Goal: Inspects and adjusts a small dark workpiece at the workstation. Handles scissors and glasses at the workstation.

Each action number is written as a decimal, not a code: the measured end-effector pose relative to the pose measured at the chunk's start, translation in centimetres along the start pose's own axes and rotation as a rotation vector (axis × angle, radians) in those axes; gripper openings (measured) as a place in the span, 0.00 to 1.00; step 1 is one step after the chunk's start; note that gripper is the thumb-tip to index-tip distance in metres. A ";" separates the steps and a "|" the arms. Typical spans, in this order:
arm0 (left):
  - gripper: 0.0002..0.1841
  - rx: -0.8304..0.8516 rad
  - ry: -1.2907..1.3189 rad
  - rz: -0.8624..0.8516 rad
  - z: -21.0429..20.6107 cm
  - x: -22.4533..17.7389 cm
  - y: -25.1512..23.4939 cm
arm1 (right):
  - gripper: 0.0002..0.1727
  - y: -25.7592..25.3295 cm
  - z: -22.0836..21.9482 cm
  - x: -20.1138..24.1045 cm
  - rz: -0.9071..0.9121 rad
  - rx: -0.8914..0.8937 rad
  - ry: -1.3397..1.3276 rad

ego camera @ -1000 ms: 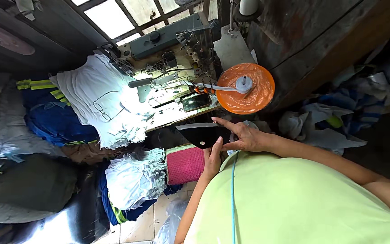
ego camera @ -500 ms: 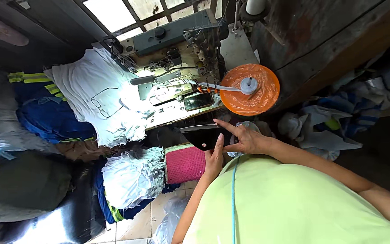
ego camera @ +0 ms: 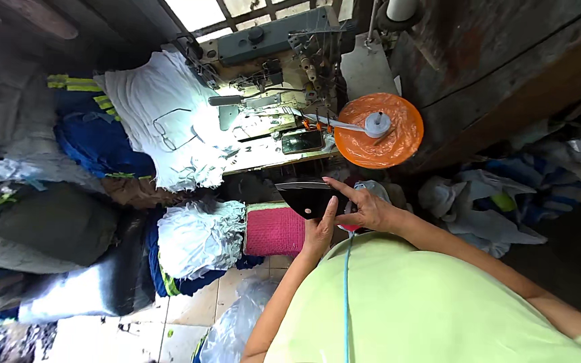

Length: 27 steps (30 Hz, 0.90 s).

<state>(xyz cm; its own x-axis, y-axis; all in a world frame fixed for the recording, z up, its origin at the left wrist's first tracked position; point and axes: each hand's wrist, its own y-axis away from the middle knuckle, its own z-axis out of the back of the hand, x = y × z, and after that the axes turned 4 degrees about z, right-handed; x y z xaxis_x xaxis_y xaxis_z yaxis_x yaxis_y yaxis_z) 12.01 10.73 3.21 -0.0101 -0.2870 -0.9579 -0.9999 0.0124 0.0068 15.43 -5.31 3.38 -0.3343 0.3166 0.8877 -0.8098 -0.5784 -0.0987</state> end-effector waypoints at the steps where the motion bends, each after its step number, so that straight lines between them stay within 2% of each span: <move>1: 0.07 -0.023 -0.014 0.006 -0.3 0.0 0.5 | 0.48 0.4 -0.1 0.0 0.011 -0.005 0.013; 4: 0.07 -0.081 -0.059 0.035 -1.1 -0.3 1.6 | 0.46 1.2 -0.3 -0.3 0.026 -0.001 0.031; 7: 0.06 -0.099 -0.079 0.063 -1.2 -0.3 2.5 | 0.45 1.6 -0.7 -0.7 0.021 0.005 -0.068; 10: 0.07 -0.005 -0.001 0.140 -0.2 -0.4 2.8 | 0.41 1.6 -1.0 -1.4 -0.095 -0.054 -0.397; 11: 0.13 0.020 0.044 0.177 0.1 -0.7 2.9 | 0.38 1.8 -0.9 -1.5 -0.162 -0.082 -0.534; 13: 0.18 0.000 0.127 0.222 0.5 -1.1 3.2 | 0.35 2.3 -0.6 -1.8 -0.267 -0.124 -0.736; 15: 0.18 -0.036 0.153 0.212 0.6 -1.2 3.4 | 0.36 2.9 -0.2 -1.8 -0.307 -0.133 -0.828; 18: 0.16 -0.083 0.138 0.141 0.6 -0.9 3.5 | 0.33 3.2 -1.3 -1.3 -0.287 -0.112 -0.853; 21: 0.14 -0.166 0.098 0.063 1.1 -1.0 3.0 | 0.30 2.0 -3.8 -0.7 -0.245 -0.182 -0.858; 24: 0.11 -0.274 0.105 0.047 2.3 -1.3 2.3 | 0.35 -0.2 -6.5 -0.8 -0.201 -0.284 -0.854; 27: 0.10 -0.332 0.177 0.043 3.9 -1.8 1.0 | 0.40 -2.4 -7.9 -0.2 -0.201 -0.289 -0.842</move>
<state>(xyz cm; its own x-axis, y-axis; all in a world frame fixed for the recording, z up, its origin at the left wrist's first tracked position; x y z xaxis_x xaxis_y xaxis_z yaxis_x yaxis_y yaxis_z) 11.05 14.97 3.85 -0.0250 -0.4545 -0.8904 -0.9468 -0.2750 0.1670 13.65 1.92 -0.13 0.1962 -0.3277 0.9242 -0.9419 -0.3251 0.0847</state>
